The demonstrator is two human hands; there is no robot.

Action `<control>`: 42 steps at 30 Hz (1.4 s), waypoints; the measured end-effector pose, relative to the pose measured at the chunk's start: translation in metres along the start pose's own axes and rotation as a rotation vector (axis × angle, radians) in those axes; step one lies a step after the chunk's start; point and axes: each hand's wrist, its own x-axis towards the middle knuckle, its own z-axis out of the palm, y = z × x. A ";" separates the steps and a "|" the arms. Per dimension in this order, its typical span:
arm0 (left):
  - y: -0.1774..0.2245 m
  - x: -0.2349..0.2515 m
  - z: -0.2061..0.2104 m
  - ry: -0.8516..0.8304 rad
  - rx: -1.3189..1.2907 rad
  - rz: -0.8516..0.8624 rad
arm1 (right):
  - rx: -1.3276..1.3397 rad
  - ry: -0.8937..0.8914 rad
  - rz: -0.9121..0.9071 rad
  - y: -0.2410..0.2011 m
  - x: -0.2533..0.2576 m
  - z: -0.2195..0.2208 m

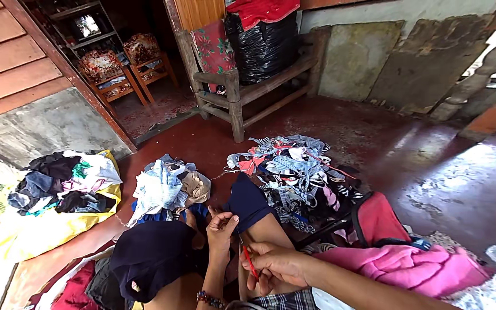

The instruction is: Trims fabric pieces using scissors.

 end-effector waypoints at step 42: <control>0.020 0.004 -0.023 -0.188 -0.052 -0.072 | -0.032 -0.056 -0.080 0.001 0.008 -0.009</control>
